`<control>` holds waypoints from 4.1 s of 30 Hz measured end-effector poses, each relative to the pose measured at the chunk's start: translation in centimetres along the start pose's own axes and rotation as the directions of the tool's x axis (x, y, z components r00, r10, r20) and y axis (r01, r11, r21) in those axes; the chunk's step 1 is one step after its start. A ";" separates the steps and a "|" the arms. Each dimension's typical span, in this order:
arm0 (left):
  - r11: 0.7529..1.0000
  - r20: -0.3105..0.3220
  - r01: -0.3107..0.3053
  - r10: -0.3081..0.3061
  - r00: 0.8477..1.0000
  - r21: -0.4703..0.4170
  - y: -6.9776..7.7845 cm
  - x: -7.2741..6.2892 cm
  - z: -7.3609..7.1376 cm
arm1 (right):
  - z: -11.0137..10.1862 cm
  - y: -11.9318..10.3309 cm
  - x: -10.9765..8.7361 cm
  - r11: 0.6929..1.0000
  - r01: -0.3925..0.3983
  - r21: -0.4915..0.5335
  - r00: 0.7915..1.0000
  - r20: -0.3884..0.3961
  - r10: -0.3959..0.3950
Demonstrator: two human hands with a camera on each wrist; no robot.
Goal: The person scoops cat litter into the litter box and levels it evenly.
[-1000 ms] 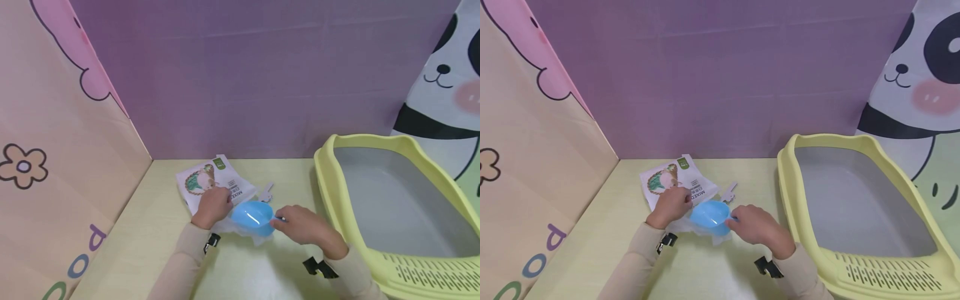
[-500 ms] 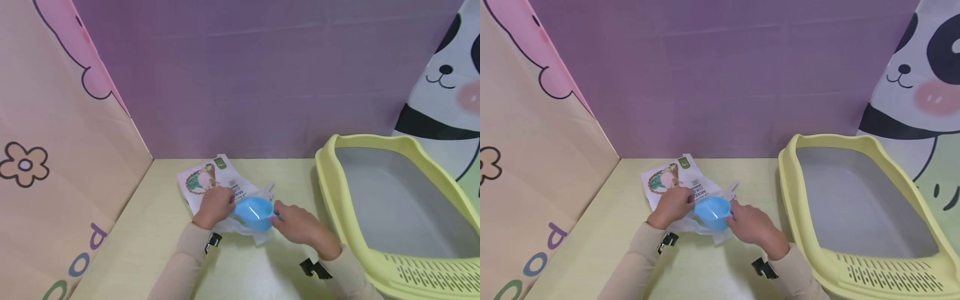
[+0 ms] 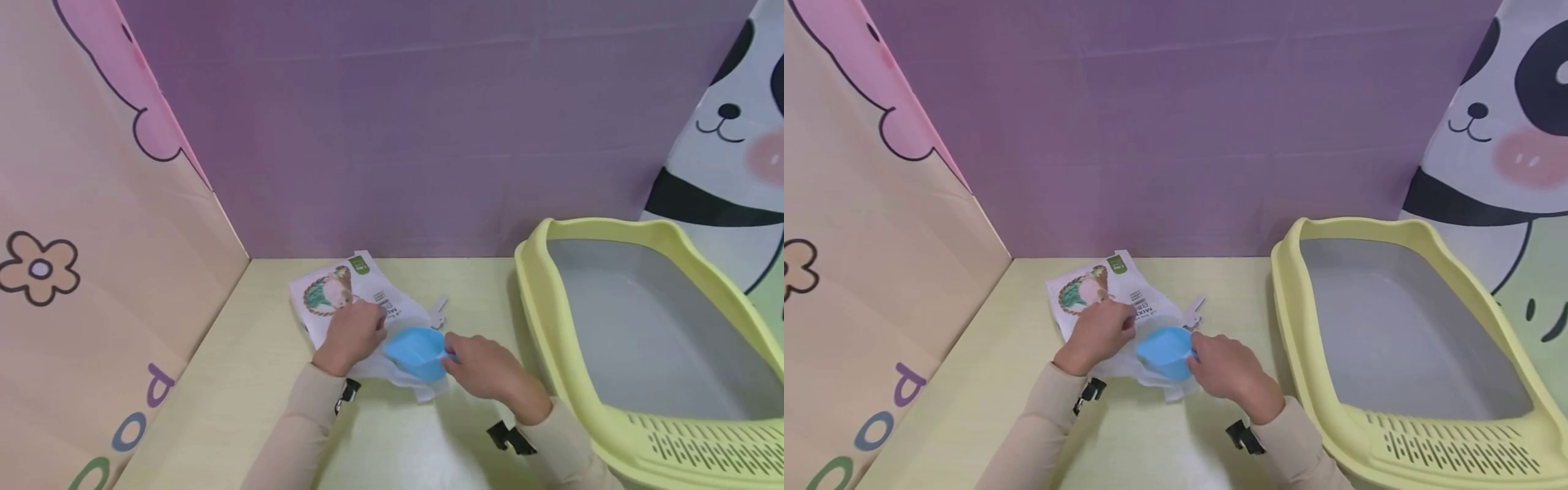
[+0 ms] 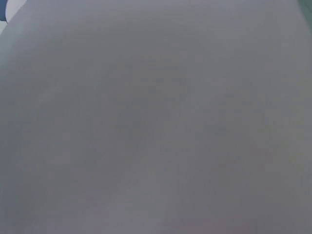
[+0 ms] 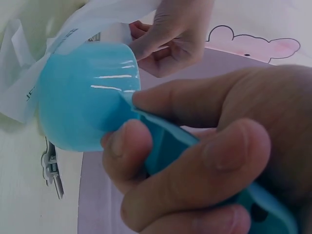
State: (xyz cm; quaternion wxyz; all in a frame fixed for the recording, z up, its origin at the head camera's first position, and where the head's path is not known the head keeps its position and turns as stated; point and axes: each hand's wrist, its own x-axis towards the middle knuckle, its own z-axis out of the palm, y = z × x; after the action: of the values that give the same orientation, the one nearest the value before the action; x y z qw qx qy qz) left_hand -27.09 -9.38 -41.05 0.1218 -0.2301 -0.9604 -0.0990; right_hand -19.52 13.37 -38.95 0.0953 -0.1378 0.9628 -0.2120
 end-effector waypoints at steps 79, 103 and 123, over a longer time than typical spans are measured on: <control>0.990 -0.183 -0.120 0.132 0.974 0.079 0.6 -0.2 -1.8 | 2.4 -2.1 2.0 0.999 0.025 -0.046 0.979 -0.202 -0.033; 0.993 -0.161 -0.110 0.114 0.980 0.035 0.4 -0.1 -2.3 | 0.3 -2.4 1.2 0.958 0.152 -0.242 0.877 -0.415 -0.244; 0.992 -0.160 -0.116 0.121 0.980 0.041 0.4 -0.1 -2.3 | 2.0 -2.8 1.9 0.970 0.083 -0.228 0.905 -0.390 -0.169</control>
State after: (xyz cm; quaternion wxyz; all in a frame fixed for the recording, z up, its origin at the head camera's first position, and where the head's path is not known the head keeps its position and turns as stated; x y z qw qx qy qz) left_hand -26.39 -9.59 -38.83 0.2089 -0.2761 -0.9334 -0.0947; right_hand -20.16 9.61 -39.74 -0.1354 -0.1620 0.9672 -0.1409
